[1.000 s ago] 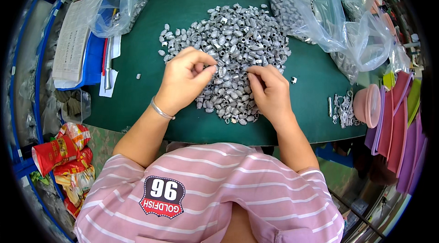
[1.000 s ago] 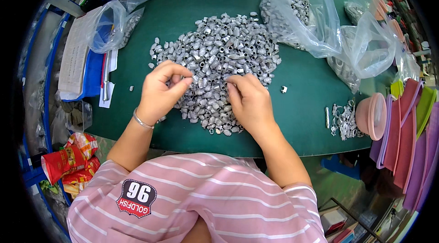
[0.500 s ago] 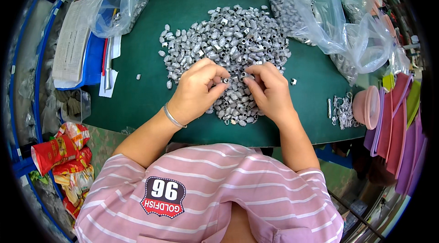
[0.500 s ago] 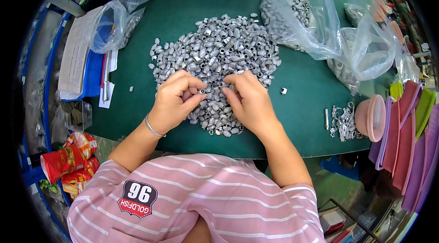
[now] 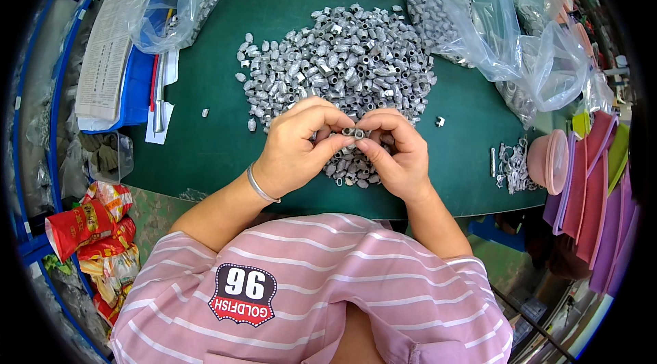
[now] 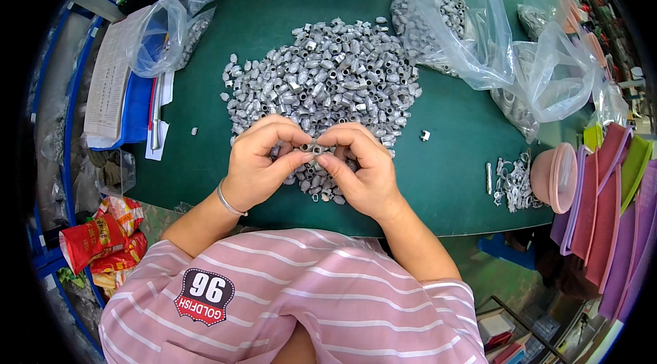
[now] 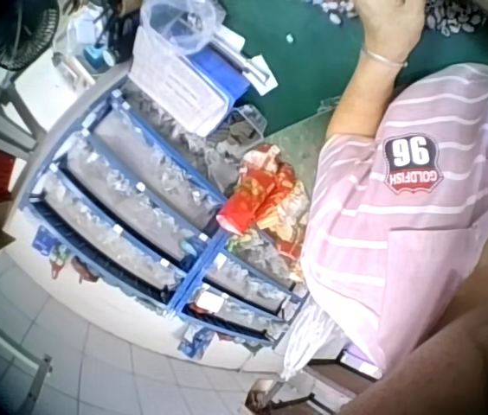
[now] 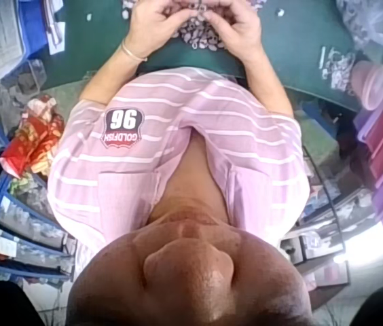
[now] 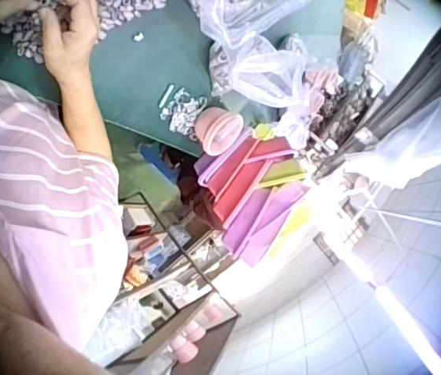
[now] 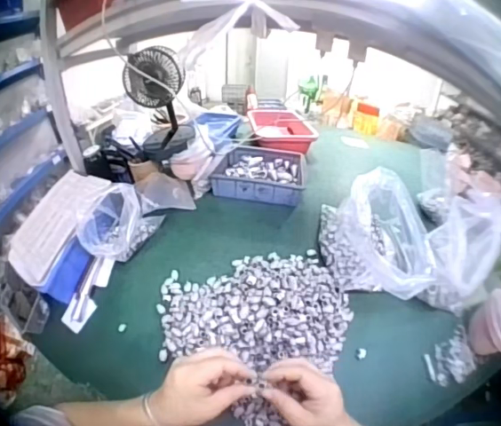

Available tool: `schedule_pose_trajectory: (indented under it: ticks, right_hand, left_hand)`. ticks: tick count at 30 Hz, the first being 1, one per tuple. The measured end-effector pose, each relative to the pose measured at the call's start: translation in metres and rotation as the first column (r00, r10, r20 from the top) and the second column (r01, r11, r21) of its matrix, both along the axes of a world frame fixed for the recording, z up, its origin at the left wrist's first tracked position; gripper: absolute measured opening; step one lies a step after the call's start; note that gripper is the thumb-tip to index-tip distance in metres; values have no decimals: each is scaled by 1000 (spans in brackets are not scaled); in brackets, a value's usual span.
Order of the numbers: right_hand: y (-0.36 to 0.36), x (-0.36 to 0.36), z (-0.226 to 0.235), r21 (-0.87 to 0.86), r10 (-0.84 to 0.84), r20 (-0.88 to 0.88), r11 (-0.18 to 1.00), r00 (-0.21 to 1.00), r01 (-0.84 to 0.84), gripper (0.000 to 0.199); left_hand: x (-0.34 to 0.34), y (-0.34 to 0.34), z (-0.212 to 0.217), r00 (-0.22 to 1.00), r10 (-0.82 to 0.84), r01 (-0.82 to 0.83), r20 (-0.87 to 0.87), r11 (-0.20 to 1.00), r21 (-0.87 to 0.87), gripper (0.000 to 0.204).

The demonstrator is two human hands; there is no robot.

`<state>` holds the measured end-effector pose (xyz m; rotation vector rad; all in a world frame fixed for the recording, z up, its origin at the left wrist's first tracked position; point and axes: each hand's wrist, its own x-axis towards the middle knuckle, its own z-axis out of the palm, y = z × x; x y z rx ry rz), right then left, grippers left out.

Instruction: The person sits at a green workbench and repeatedly picks up small cylindrical metal parts, inserts a smaller ring into each one, and places the assembled unit back into a large pile. The person occasionally gathers the pile with both hands and continues the repetitive assembly process.

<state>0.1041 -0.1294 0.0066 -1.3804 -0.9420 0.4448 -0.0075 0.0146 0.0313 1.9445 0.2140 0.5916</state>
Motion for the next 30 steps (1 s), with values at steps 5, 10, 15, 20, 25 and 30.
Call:
schedule_pose_trajectory:
  ticks: [5, 10, 15, 20, 25, 30]
  right_hand:
    - [-3, 0, 4, 228, 277, -662, 960, 696, -166, 20]
    - [-9, 3, -4, 459, 460, -888, 887, 18, -52, 19]
    - [-16, 4, -4, 499, 502, -864, 862, 22, -90, 17]
    - [-28, 12, -2, 251, 279, -820, 960, 501, -123, 13]
    - [-25, 19, 5, -311, 126, 222, 949, 967, -52, 14]
    - [-17, 10, 8, -447, 199, 590, 887, 783, 111, 18]
  left_hand:
    - [0, 1, -15, 993, -83, 100, 86, 972, -211, 17]
    - [-9, -1, -9, 962, -271, 110, 38, 257, -960, 20]
    - [-14, -5, -13, 965, -244, 125, 96, 105, -987, 17]
    - [-21, -2, -3, 951, -118, -145, -284, 643, -752, 9]
    - [-17, -12, -22, 991, -22, 55, -135, 969, 243, 23]
    - [-6, -25, -34, 998, 20, 9, -61, 901, 435, 23]
